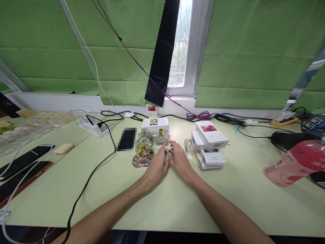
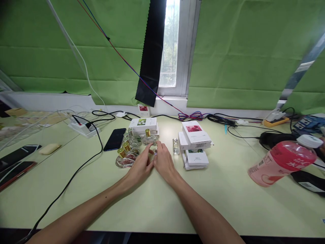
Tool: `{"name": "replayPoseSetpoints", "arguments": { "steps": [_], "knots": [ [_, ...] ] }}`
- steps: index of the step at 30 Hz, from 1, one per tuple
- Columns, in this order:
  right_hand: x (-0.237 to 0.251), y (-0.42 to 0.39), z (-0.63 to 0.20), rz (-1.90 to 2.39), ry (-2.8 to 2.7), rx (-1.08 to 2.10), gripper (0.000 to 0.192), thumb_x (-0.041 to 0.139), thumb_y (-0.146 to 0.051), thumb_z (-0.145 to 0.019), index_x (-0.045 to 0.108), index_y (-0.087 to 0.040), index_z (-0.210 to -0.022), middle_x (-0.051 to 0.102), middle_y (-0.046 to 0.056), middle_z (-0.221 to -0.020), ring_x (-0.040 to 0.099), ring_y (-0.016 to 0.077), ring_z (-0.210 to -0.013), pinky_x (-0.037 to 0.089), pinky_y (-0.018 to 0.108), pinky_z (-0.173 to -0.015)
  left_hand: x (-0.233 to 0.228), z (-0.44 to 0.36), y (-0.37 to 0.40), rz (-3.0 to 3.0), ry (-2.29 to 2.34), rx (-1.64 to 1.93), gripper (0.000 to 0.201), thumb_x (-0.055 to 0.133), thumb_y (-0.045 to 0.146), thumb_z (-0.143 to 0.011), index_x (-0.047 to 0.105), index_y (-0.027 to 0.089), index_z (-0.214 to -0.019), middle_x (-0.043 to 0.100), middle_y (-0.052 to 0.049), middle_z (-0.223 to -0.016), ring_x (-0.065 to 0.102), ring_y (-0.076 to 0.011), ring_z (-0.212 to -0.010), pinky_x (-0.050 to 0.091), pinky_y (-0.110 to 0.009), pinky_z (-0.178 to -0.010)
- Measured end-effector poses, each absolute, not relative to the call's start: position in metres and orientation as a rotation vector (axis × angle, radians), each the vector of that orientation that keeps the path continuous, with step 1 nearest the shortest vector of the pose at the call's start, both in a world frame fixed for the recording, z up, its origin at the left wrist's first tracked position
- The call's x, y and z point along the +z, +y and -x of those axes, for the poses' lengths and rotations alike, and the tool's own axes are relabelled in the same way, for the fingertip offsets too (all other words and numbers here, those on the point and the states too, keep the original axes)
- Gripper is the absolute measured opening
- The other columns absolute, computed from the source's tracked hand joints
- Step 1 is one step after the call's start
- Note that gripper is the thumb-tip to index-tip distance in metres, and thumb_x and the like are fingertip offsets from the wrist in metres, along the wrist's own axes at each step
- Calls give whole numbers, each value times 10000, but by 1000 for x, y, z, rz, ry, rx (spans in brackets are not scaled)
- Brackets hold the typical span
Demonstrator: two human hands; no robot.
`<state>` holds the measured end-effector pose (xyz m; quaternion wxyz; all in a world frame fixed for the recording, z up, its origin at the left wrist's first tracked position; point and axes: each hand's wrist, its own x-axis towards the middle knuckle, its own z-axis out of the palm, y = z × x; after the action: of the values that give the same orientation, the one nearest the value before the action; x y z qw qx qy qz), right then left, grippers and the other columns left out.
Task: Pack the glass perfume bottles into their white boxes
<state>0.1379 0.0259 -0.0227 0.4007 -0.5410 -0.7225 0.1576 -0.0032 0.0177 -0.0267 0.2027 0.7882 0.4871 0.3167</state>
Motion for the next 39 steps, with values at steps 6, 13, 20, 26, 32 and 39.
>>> {"name": "replayPoseSetpoints", "arguments": {
  "steps": [6, 13, 20, 26, 32, 39],
  "knots": [
    [-28, 29, -140, 1274, -1868, 387, 564, 456, 47, -751, 537, -193, -1255, 672, 87, -1071, 670, 232, -1011, 559, 364, -879, -25, 4, 19, -2217, 1339, 904, 661, 476, 154, -930, 285, 142, -1563, 655, -159, -1169, 635, -264, -1072, 481, -462, -1026],
    [-29, 30, -140, 1274, -1877, 389, 495, 475, 31, -779, 569, -190, -1212, 671, 88, -1062, 671, 236, -992, 558, 366, -875, -21, 4, 18, -2232, 1278, 907, 607, 437, 84, -930, 331, 158, -1523, 646, -154, -1163, 635, -248, -1043, 516, -430, -971],
    [-26, 28, -139, 1309, -1852, 337, 373, 500, -30, -843, 596, -164, -1178, 669, 104, -1059, 667, 245, -991, 558, 370, -869, -24, 3, 19, -2266, 1297, 929, 546, 447, 100, -943, 394, 164, -1483, 646, -145, -1156, 629, -249, -1042, 512, -439, -973],
    [-17, 24, -140, 1249, -1743, 163, 365, 460, -41, -880, 604, -158, -1194, 655, 128, -1131, 641, 257, -1065, 550, 397, -926, -23, 2, 19, -2343, 1329, 885, 447, 433, 99, -950, 536, 178, -1377, 625, -114, -1054, 631, -230, -916, 527, -383, -847],
    [-3, 20, -145, 1234, -1641, -157, 359, 441, -48, -907, 606, -183, -1194, 592, 154, -1271, 507, 297, -1278, 440, 511, -1084, -19, 3, 18, -2385, 1335, 788, 408, 435, 138, -978, 599, 209, -1344, 571, -68, -940, 595, -202, -801, 495, -335, -756],
    [-4, 23, -148, 1338, -1637, -199, 378, 465, -56, -896, 586, -166, -1238, 518, 189, -1362, 397, 324, -1373, 381, 558, -1122, -17, 3, 18, -2370, 1328, 786, 346, 443, 148, -980, 648, 187, -1256, 577, -74, -948, 603, -208, -830, 490, -340, -769]
  ]
}}
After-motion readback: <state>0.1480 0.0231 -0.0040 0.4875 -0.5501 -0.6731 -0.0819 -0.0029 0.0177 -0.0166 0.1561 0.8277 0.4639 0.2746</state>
